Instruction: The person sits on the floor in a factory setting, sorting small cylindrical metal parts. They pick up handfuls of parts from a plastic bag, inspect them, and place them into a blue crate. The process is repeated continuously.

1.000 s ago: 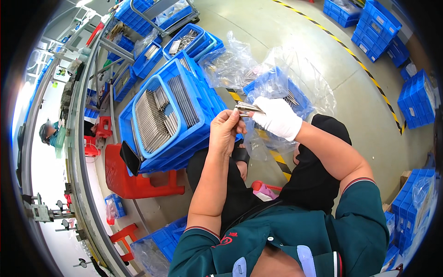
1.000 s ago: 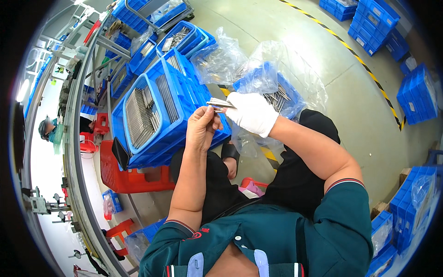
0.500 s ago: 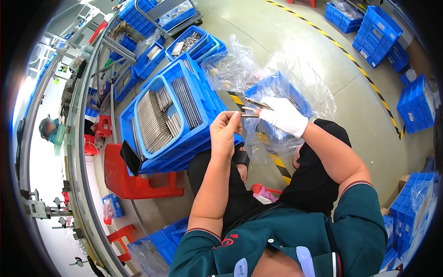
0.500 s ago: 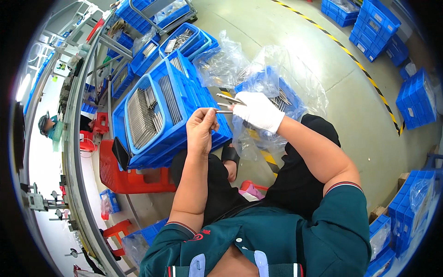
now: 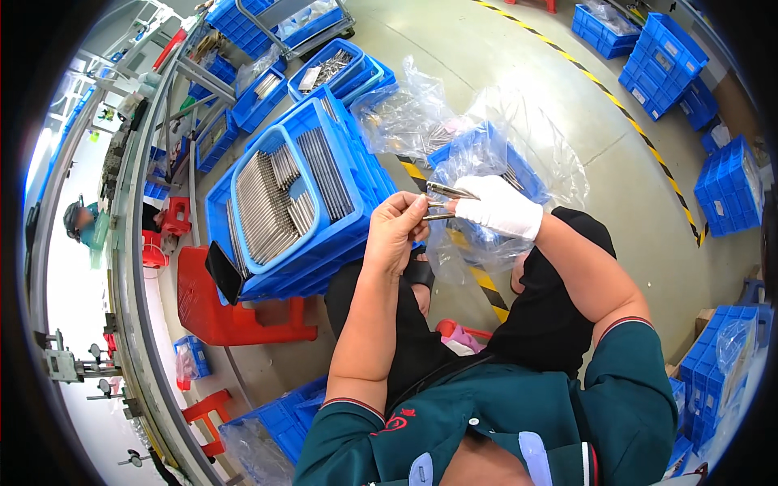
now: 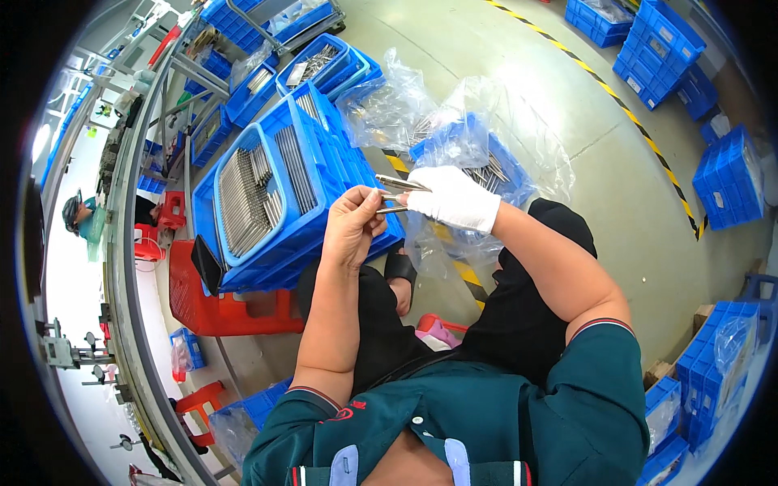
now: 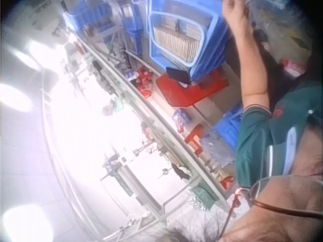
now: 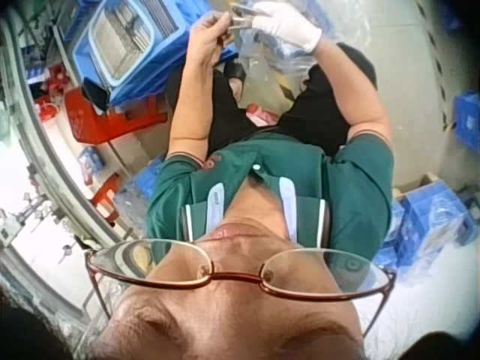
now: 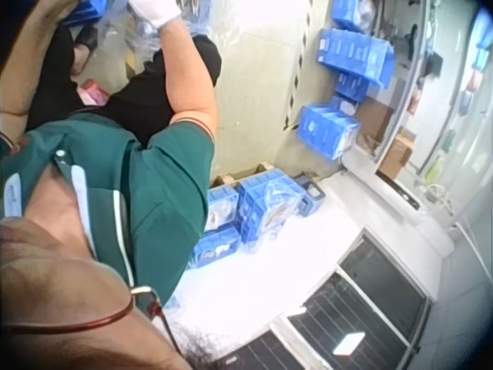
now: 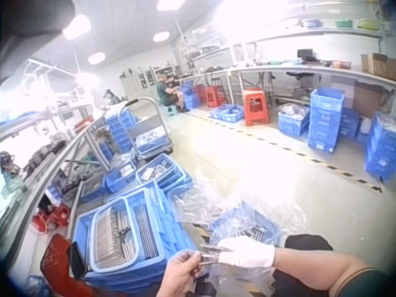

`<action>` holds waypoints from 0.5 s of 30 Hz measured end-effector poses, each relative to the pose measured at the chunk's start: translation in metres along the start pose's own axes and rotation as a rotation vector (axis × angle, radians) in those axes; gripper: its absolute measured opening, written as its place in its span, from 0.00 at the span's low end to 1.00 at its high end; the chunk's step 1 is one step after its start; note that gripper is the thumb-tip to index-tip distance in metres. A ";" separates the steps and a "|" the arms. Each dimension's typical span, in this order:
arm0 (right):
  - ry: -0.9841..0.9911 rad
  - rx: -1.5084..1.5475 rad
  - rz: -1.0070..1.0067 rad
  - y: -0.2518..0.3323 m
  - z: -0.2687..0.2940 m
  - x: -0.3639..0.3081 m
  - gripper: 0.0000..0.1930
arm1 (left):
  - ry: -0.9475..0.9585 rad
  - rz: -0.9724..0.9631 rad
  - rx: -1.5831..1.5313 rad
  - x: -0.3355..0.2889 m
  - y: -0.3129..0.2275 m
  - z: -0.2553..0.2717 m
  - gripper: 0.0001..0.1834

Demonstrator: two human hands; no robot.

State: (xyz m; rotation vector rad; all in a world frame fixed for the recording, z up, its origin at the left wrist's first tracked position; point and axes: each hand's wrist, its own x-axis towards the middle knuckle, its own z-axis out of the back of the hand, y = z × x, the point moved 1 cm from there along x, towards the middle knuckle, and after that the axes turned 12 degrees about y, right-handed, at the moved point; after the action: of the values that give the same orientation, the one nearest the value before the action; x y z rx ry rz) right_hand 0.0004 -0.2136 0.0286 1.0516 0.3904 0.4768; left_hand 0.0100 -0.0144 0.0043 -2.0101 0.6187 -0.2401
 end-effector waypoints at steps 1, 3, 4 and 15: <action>0.003 0.004 0.001 0.000 -0.001 0.000 0.18 | 0.008 0.023 0.014 0.000 -0.001 0.001 0.09; 0.002 0.011 0.002 -0.002 -0.003 0.000 0.18 | 0.024 0.069 0.043 0.001 -0.004 0.002 0.09; 0.000 0.015 0.006 -0.003 -0.003 0.001 0.17 | 0.025 0.068 0.028 0.001 -0.004 0.004 0.09; 0.128 0.444 -0.228 0.007 0.009 -0.007 0.19 | -0.139 -0.134 0.211 -0.005 -0.013 -0.002 0.11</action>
State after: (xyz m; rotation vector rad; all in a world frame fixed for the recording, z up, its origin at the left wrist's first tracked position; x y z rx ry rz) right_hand -0.0022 -0.2208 0.0398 1.3881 0.7446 0.2563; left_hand 0.0095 -0.0082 0.0166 -1.8473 0.3558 -0.2336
